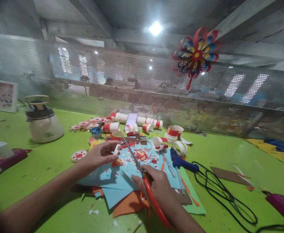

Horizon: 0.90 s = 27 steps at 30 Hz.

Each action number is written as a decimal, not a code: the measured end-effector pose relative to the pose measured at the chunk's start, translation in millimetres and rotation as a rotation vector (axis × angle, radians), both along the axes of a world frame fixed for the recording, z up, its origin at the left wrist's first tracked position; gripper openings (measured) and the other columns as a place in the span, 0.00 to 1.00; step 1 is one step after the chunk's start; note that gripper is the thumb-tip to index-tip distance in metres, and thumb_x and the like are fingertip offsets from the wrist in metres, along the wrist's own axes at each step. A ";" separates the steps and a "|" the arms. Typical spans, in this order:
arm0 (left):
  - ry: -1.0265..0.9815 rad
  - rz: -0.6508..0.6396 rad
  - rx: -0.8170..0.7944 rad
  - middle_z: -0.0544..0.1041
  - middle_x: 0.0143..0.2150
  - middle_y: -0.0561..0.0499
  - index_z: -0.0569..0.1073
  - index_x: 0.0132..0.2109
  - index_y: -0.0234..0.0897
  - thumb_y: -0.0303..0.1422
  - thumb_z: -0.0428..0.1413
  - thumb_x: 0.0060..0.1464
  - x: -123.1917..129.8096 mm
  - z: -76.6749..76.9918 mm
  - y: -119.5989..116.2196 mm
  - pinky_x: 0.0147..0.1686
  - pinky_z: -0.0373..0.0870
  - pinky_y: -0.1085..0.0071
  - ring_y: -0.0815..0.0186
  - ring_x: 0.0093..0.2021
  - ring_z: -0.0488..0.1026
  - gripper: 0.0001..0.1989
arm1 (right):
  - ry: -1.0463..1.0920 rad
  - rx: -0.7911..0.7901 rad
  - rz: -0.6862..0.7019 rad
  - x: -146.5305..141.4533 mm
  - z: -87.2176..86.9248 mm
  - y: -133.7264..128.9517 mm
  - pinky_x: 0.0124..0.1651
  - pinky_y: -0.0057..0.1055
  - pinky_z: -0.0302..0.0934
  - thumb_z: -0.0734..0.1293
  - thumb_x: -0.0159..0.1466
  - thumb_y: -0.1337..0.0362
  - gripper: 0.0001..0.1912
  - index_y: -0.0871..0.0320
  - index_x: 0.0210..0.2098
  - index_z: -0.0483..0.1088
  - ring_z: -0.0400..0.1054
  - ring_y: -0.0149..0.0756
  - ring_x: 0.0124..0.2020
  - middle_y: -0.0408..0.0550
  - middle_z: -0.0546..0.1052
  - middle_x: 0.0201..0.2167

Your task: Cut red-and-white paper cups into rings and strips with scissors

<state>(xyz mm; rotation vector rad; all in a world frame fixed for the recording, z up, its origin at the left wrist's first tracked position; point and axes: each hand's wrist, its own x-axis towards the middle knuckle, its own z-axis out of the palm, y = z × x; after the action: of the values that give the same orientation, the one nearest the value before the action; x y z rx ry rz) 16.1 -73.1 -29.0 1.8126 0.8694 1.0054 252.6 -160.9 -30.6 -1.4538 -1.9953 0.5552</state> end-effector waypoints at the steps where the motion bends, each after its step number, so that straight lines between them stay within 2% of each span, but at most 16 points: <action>1: 0.034 0.026 0.031 0.75 0.46 0.40 0.69 0.53 0.33 0.41 0.62 0.48 0.4 0.5 -0.6 0.42 0.70 0.59 0.57 0.42 0.72 0.27 | -0.005 0.001 -0.007 -0.3 0.7 -0.3 0.29 0.30 0.61 0.59 0.64 0.46 0.23 0.60 0.39 0.72 0.66 0.38 0.28 0.46 0.73 0.27; 5: 0.149 0.138 0.173 0.72 0.45 0.43 0.72 0.50 0.35 0.39 0.64 0.44 -0.7 3.1 -4.0 0.44 0.66 0.56 0.56 0.42 0.68 0.25 | -0.046 0.004 -0.069 -0.8 5.5 -3.9 0.33 0.33 0.63 0.60 0.63 0.47 0.24 0.62 0.42 0.73 0.69 0.41 0.30 0.49 0.76 0.29; 8: 0.329 0.230 0.346 0.70 0.45 0.44 0.72 0.49 0.36 0.40 0.62 0.48 -3.3 3.4 -4.5 0.47 0.64 0.54 0.53 0.46 0.66 0.22 | -0.100 -0.015 -0.160 1.0 9.8 -5.3 0.42 0.38 0.64 0.63 0.61 0.50 0.25 0.62 0.49 0.72 0.72 0.47 0.39 0.54 0.78 0.41; 11: 0.521 0.303 0.469 0.70 0.45 0.43 0.71 0.49 0.35 0.40 0.59 0.52 -5.4 1.3 -2.2 0.47 0.65 0.55 0.53 0.47 0.67 0.19 | -0.231 -0.059 -0.194 5.4 11.8 -2.0 0.49 0.40 0.62 0.64 0.62 0.53 0.26 0.58 0.56 0.68 0.70 0.48 0.49 0.55 0.75 0.52; 15: 0.557 0.310 0.434 0.71 0.47 0.40 0.71 0.47 0.33 0.36 0.58 0.52 -6.0 -3.4 2.1 0.49 0.63 0.53 0.50 0.48 0.67 0.17 | -0.348 -0.076 -0.167 11.1 9.5 4.6 0.51 0.42 0.62 0.64 0.61 0.59 0.23 0.58 0.55 0.69 0.69 0.49 0.51 0.57 0.73 0.54; 20: 0.527 0.298 0.342 0.72 0.47 0.40 0.70 0.48 0.33 0.34 0.58 0.50 -4.9 -4.6 4.0 0.49 0.62 0.52 0.50 0.49 0.66 0.18 | -0.400 -0.105 -0.132 9.4 6.7 4.7 0.46 0.43 0.64 0.64 0.61 0.62 0.20 0.56 0.52 0.71 0.71 0.51 0.48 0.56 0.77 0.48; 27: 0.339 0.192 0.080 0.74 0.39 0.44 0.75 0.40 0.35 0.41 0.60 0.47 -6.1 -0.2 8.3 0.43 0.65 0.56 0.54 0.40 0.69 0.16 | -0.482 -0.124 -0.121 8.0 1.4 3.6 0.45 0.47 0.62 0.62 0.63 0.63 0.19 0.56 0.53 0.69 0.69 0.54 0.49 0.60 0.76 0.46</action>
<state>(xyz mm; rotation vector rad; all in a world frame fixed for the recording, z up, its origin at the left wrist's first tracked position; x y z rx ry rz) 10.0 -64.8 -29.2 2.0327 1.2431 0.8722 260.6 -157.2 -29.2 -1.9124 -2.2391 0.2968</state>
